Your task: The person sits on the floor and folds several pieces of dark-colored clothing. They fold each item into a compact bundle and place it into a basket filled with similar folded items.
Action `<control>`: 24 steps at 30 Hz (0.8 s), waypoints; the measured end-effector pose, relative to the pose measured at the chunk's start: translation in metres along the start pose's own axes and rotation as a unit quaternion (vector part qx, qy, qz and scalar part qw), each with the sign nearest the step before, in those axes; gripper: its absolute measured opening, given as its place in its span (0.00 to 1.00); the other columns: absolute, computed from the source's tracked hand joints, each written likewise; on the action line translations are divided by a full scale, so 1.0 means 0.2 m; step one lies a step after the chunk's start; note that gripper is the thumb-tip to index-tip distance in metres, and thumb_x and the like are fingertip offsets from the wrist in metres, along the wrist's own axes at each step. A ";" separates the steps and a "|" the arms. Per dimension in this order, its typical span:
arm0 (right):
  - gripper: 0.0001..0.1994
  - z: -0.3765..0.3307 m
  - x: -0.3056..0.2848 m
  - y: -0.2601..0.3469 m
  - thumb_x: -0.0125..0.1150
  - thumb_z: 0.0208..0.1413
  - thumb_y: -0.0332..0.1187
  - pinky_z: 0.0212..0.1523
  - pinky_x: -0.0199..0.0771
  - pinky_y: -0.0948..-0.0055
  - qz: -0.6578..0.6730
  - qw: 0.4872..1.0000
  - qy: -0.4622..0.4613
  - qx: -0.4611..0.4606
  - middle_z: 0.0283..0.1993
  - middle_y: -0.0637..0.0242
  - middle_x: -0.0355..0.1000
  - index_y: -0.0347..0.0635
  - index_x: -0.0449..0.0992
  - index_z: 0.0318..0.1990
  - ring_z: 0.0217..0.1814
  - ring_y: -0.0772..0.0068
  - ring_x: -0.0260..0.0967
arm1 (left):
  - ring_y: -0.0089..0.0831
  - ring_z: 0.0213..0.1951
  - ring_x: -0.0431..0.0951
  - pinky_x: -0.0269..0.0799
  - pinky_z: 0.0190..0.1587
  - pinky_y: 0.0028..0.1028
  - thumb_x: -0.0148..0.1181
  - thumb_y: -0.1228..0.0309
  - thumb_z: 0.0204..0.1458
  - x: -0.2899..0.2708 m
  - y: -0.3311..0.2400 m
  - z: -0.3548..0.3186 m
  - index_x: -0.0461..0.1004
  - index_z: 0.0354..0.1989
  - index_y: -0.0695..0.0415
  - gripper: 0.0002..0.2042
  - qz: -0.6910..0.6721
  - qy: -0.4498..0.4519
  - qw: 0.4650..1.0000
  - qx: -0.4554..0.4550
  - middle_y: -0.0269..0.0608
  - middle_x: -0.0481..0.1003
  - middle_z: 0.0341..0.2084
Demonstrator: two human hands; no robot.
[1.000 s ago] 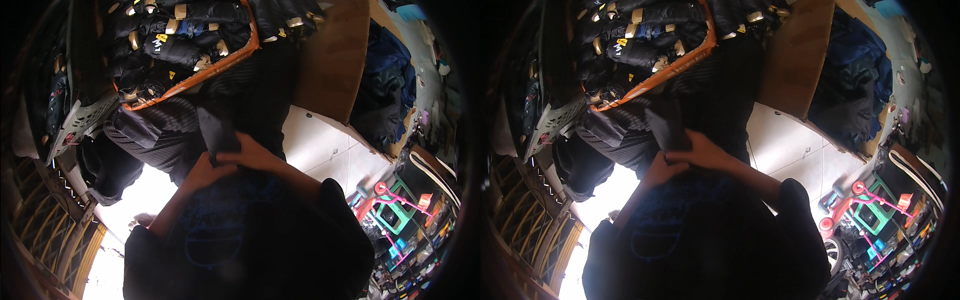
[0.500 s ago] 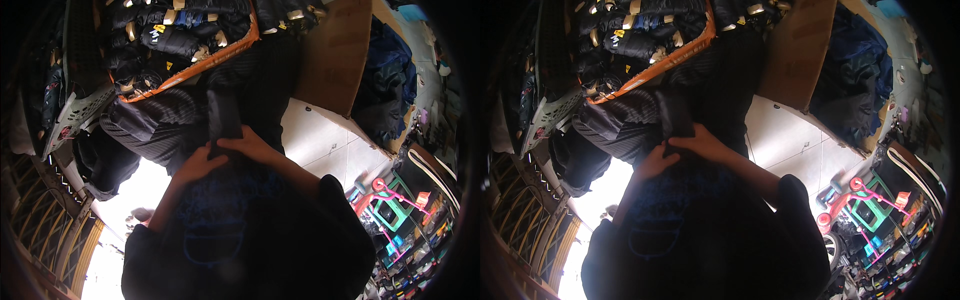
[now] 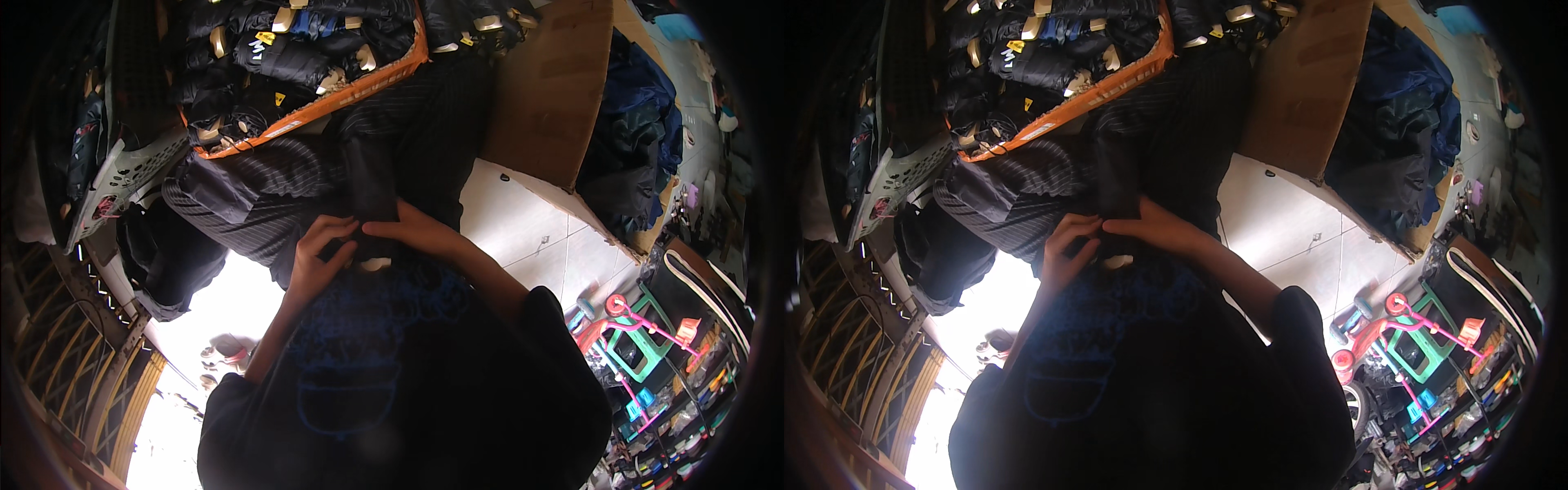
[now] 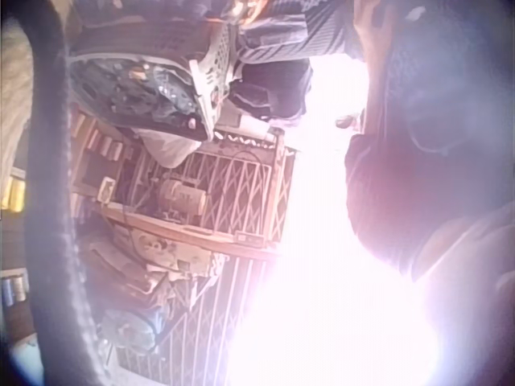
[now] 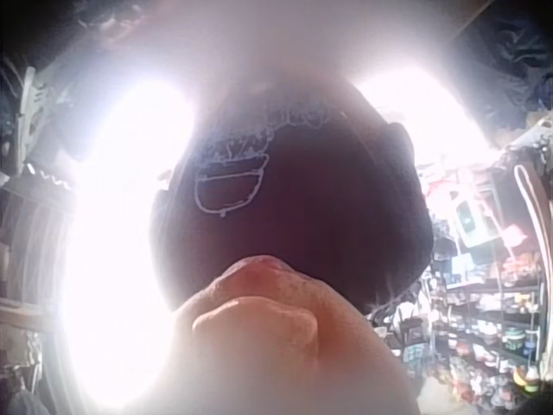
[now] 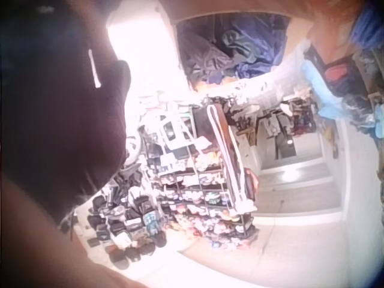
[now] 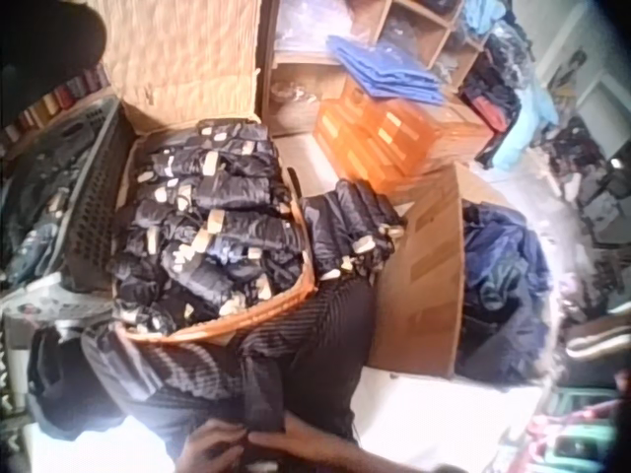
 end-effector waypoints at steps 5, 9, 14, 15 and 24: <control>0.25 -0.10 -0.16 0.15 0.69 0.53 0.43 0.47 0.73 0.66 -0.315 0.934 -0.167 -0.011 0.48 0.51 0.71 0.36 0.70 0.51 0.50 0.61 0.74 | 0.32 0.42 0.79 0.73 0.47 0.28 0.63 0.81 0.51 0.04 0.07 0.03 0.80 0.43 0.61 0.10 0.005 0.032 0.998 -0.062 0.41 0.77 0.39; 0.14 -0.18 -0.15 0.18 0.69 0.53 0.34 0.38 0.74 0.67 -0.311 0.926 -0.102 -0.189 0.38 0.59 0.73 0.38 0.74 0.42 0.39 0.65 0.76 | 0.28 0.43 0.79 0.73 0.46 0.26 0.62 0.81 0.52 0.02 0.17 0.03 0.80 0.44 0.61 0.11 -0.043 0.049 0.988 -0.142 0.39 0.77 0.38; 0.08 -0.22 -0.15 0.22 0.65 0.53 0.28 0.38 0.73 0.62 -0.286 0.934 -0.092 -0.191 0.34 0.56 0.72 0.35 0.74 0.37 0.38 0.52 0.75 | 0.26 0.43 0.79 0.75 0.45 0.25 0.62 0.84 0.52 0.05 0.19 0.03 0.79 0.47 0.63 0.13 -0.161 0.071 0.967 -0.183 0.38 0.73 0.44; 0.08 -0.22 -0.15 0.22 0.65 0.53 0.28 0.38 0.73 0.61 -0.298 0.932 -0.083 -0.189 0.35 0.56 0.72 0.36 0.74 0.37 0.38 0.52 0.75 | 0.27 0.43 0.79 0.75 0.45 0.25 0.62 0.84 0.51 0.06 0.20 0.02 0.78 0.47 0.63 0.14 -0.198 0.078 0.960 -0.183 0.39 0.72 0.45; 0.06 -0.25 -0.07 0.15 0.58 0.55 0.25 0.35 0.71 0.56 -0.363 0.897 -0.061 -0.247 0.34 0.52 0.67 0.35 0.68 0.38 0.36 0.45 0.71 | 0.27 0.46 0.76 0.75 0.46 0.25 0.64 0.85 0.48 0.11 0.19 0.04 0.79 0.44 0.63 0.14 -0.211 0.114 0.953 -0.183 0.40 0.71 0.46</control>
Point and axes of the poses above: each hand's wrist, its own z-axis towards the middle knuckle, its own x-axis out of the palm, y = z × x, the point moved 8 cm from there along z, towards the middle knuckle
